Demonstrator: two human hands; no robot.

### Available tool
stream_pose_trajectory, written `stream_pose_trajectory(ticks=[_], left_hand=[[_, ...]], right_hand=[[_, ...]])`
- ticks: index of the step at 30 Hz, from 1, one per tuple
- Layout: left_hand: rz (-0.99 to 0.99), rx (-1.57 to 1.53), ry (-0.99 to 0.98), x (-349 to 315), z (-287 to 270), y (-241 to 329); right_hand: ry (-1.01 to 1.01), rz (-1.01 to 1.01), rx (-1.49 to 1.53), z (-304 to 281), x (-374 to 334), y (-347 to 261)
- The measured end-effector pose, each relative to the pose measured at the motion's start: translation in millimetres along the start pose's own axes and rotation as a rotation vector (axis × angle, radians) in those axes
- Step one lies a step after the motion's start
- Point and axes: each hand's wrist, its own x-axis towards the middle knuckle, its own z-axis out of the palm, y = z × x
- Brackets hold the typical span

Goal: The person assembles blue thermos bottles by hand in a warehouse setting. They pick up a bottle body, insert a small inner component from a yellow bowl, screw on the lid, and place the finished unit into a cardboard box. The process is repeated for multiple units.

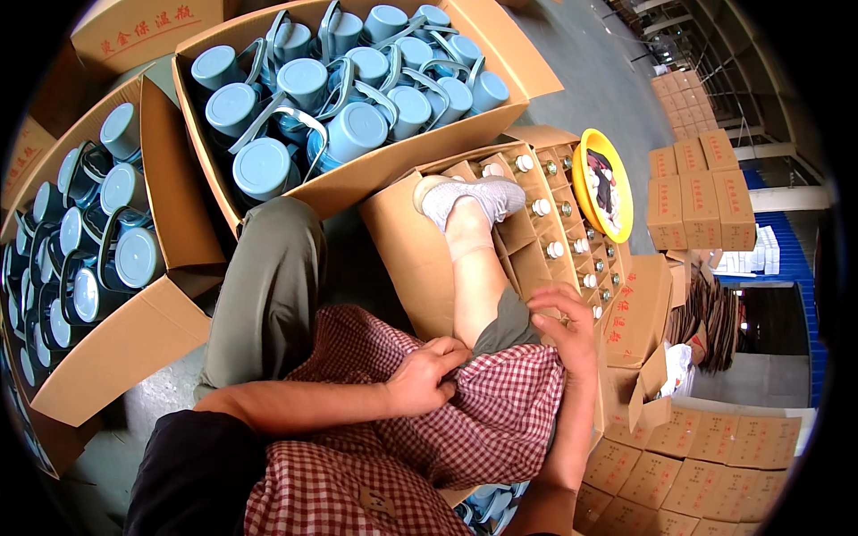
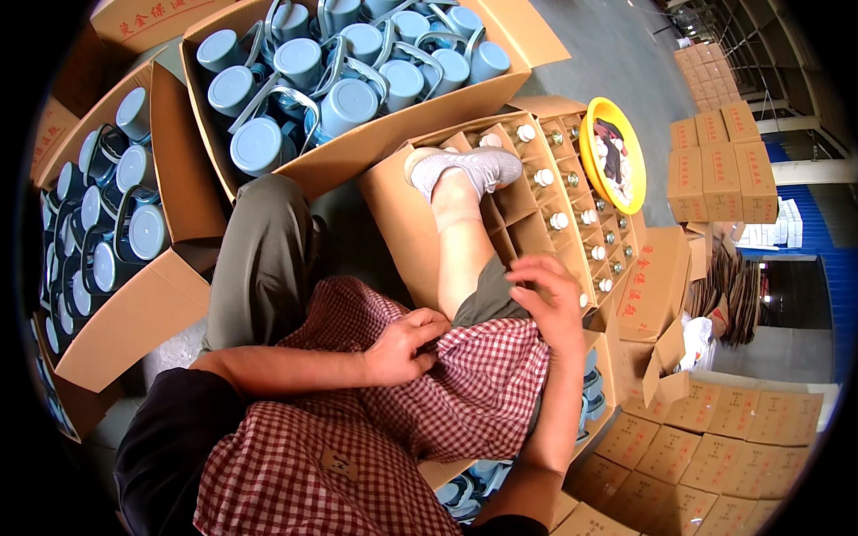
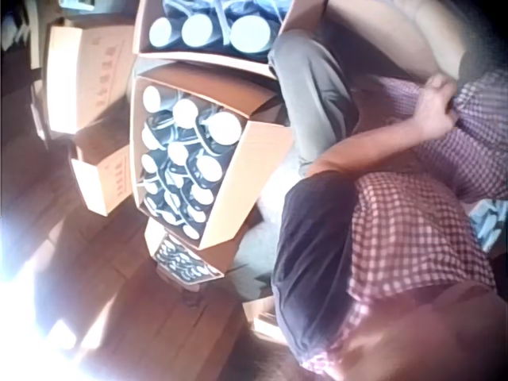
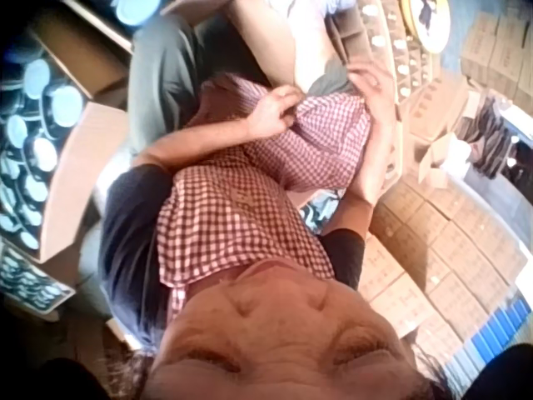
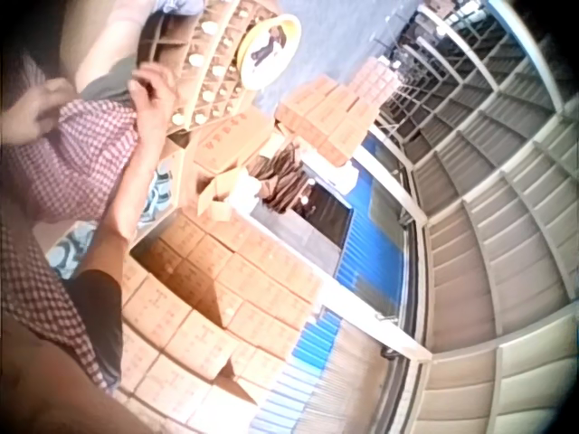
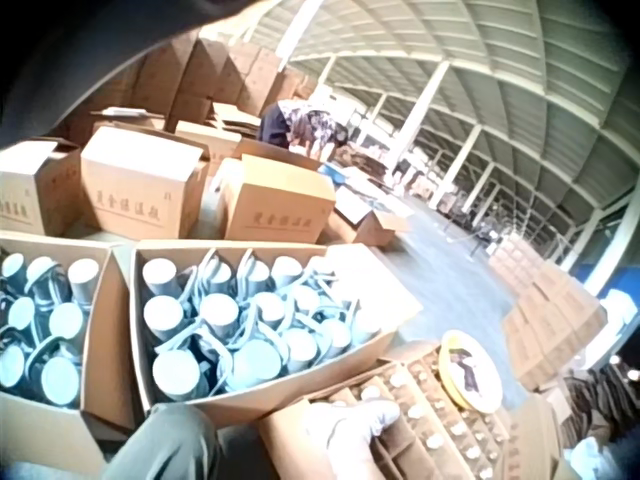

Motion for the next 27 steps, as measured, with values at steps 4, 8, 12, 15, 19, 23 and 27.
stream_pose_trajectory(ticks=[4, 8, 12, 15, 19, 23, 27], left_hand=[[0.008, -0.019, -0.034, -4, -5, 12], [-0.024, -0.131, -0.022, 3, -13, 0], [-0.150, -0.041, 0.158, 20, -21, -15], [-0.187, -0.039, 0.117, 34, -14, -26], [-0.240, -0.154, 0.016, 29, -11, -19], [-0.058, -0.101, -0.050, 6, 7, -4], [-0.112, -0.124, 0.137, 12, -3, -22]], right_hand=[[-0.179, -0.271, -0.434, 36, 17, -18], [-0.343, -0.252, -0.571, 39, 19, -20], [-0.380, -0.256, -0.616, 33, 8, -16], [-0.416, -0.266, -0.622, 30, 7, -13], [-0.427, -0.224, -0.529, 27, 12, -17], [-0.405, -0.176, -0.393, 22, 11, -18], [-0.374, -0.138, -0.334, 15, 3, -19]])
